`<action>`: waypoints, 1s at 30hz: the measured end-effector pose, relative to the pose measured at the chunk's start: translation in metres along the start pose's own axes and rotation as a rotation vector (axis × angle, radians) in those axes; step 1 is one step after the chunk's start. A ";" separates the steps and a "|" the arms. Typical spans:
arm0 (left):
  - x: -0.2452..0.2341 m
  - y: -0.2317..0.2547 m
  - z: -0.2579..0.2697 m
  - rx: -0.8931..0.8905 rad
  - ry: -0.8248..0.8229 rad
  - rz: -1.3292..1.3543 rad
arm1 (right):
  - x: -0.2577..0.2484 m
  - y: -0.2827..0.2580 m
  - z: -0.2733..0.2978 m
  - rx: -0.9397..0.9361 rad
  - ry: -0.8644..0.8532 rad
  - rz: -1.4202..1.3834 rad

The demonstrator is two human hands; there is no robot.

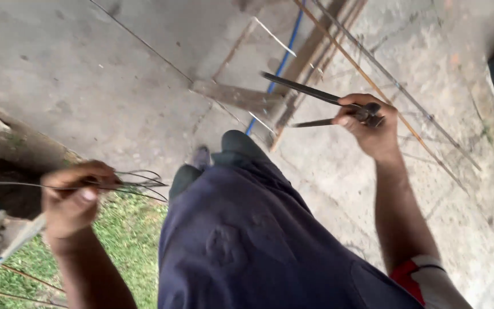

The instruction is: Securing rebar intersections by wrapping wire and twisting it with pliers on a wooden assembly frame.

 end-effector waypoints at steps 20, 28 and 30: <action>-0.017 -0.025 -0.256 -0.457 -0.028 -0.279 | 0.036 0.245 -0.072 0.614 0.005 0.793; 0.013 -0.082 -0.409 -0.756 -0.106 -0.550 | 0.056 0.176 -0.180 0.383 0.404 0.512; 0.015 -0.100 -0.419 -0.790 -0.078 -0.546 | 0.089 0.148 -0.225 0.366 0.384 0.294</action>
Point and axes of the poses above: each hand's wrist, its own z-axis away from the middle knuckle, its own x-axis out of the palm, y = z × x, the point moved 7 cm from there along -z, towards the middle knuckle, and after that the axes turned 6 degrees about z, right-handed, at the moved point
